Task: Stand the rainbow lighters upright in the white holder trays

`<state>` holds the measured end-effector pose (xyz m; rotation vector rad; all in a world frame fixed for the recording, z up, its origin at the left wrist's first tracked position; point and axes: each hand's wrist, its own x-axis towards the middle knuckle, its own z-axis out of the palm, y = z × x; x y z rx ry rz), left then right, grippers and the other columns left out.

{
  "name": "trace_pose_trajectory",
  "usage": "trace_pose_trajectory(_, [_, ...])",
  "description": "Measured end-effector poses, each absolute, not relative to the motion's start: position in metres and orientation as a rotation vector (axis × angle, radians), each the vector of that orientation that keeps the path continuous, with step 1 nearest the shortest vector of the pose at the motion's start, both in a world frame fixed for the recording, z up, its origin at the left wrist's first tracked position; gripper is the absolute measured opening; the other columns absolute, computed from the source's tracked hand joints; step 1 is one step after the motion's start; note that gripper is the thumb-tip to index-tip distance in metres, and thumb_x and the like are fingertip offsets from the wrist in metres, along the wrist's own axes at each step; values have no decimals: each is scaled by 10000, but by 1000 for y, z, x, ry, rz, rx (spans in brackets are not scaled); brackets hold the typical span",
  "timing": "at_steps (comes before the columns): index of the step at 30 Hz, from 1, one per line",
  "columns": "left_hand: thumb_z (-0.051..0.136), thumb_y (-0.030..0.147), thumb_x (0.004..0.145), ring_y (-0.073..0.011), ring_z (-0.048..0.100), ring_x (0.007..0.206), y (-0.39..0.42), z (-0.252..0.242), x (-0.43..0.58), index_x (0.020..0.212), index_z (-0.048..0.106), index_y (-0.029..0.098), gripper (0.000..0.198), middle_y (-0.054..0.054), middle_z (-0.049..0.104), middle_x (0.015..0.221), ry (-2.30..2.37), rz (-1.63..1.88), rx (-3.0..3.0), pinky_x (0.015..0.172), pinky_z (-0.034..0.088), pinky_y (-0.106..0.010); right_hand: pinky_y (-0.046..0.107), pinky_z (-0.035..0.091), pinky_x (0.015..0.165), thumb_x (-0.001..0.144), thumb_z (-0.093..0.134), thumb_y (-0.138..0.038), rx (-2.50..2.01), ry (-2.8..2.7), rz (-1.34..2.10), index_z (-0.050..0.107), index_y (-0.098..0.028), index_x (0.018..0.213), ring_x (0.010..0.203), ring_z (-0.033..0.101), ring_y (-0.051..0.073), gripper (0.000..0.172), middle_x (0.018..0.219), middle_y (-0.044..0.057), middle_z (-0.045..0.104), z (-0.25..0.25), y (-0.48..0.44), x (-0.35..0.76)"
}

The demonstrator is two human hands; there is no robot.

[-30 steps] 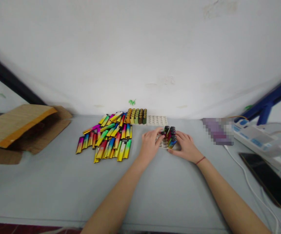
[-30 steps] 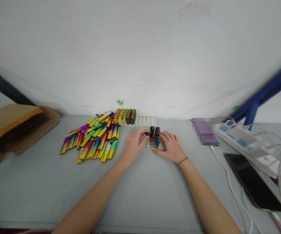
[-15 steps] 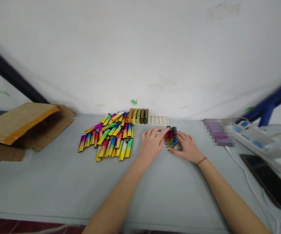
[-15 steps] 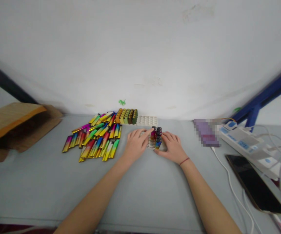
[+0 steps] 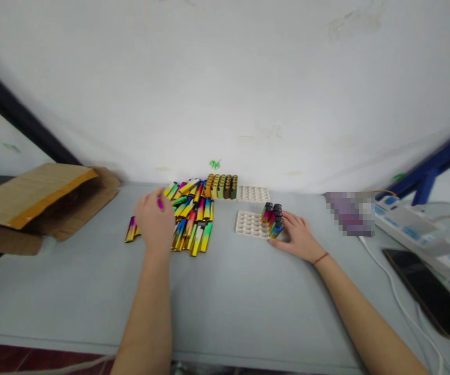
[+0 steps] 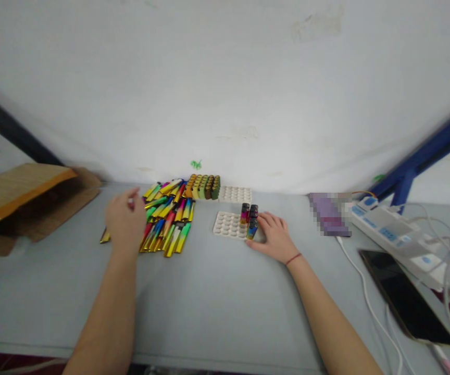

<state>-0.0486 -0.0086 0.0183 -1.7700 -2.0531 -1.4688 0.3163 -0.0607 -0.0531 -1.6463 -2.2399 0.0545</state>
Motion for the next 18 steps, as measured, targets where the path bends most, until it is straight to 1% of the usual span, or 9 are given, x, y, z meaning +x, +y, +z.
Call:
trace_pose_trajectory(3, [519, 517, 838, -475, 552, 1195, -11, 2, -93, 907, 749, 301, 323, -220, 704, 1087, -2178, -1588, -1513, 939, 324, -810, 538, 364, 1052, 810, 620, -616, -1644, -2241, 60, 571, -190, 1333, 1291, 498, 373, 677, 1390, 180, 580, -54, -61, 316])
trace_pose_trajectory(4, [552, 532, 794, -498, 521, 1222, -12, -5, -104, 848, 738, 315, 292, -219, 703, 1098, -2213, -1617, -1465, 913, 300, -843, 540, 362, 1054, 812, 616, -619, -1643, -2239, 59, 571, -189, 1333, 1294, 496, 374, 677, 1390, 181, 580, -54, -61, 316])
trace_pose_trajectory(6, [609, 510, 722, -520, 473, 1258, -11, -18, -117, 738, 696, 310, 219, -208, 705, 1105, -2328, -1600, -1335, 902, 248, -872, 544, 357, 1058, 815, 609, -624, -1640, -2234, 54, 571, -184, 1331, 1295, 496, 376, 679, 1388, 187, 581, -54, -61, 317])
trace_pose_trajectory(8, [654, 466, 680, -518, 440, 1280, -9, -27, -122, 688, 650, 281, 184, -194, 708, 1097, -2457, -1536, -1178, 942, 192, -867, 547, 356, 1062, 817, 604, -627, -1643, -2231, 52, 567, -182, 1333, 1296, 498, 376, 682, 1393, 190, 577, -54, -61, 317])
trace_pose_trajectory(10, [669, 425, 684, -504, 429, 1282, -6, -29, -122, 711, 625, 247, 186, -183, 703, 1098, -2576, -1428, -1082, 977, 177, -841, 546, 357, 1065, 818, 604, -626, -1645, -2235, 54, 562, -180, 1337, 1297, 498, 374, 685, 1399, 190, 573, -54, -61, 317])
trace_pose_trajectory(12, [650, 381, 731, -480, 457, 1254, -5, -28, -121, 778, 612, 217, 174, -166, 695, 1089, -2692, -1287, -1085, 982, 221, -810, 546, 360, 1063, 819, 603, -626, -1647, -2240, 55, 559, -174, 1340, 1294, 500, 375, 691, 1400, 194, 571, -53, -61, 317])
trace_pose_trajectory(14, [631, 328, 774, -449, 499, 1212, -5, -25, -119, 829, 594, 207, 138, -130, 689, 1037, -2761, -1187, -1113, 983, 265, -776, 548, 364, 1059, 822, 599, -628, -1642, -2244, 59, 559, -170, 1340, 1291, 500, 375, 693, 1400, 197, 570, -52, -61, 317])
trace_pose_trajectory(16, [647, 285, 781, -425, 534, 1164, -7, -21, -117, 831, 576, 211, 113, -89, 678, 950, -2754, -1219, -1132, 993, 282, -755, 549, 367, 1056, 825, 595, -629, -1636, -2245, 67, 559, -177, 1342, 1292, 497, 375, 688, 1405, 191, 567, -52, -61, 317])
trace_pose_trajectory(18, [647, 253, 793, -404, 558, 1122, -8, -16, -114, 828, 574, 213, 91, -73, 667, 907, -2701, -1284, -1134, 1004, 297, -739, 549, 366, 1056, 824, 596, -628, -1639, -2241, 70, 559, -181, 1344, 1293, 495, 375, 686, 1409, 186, 565, -52, -61, 317])
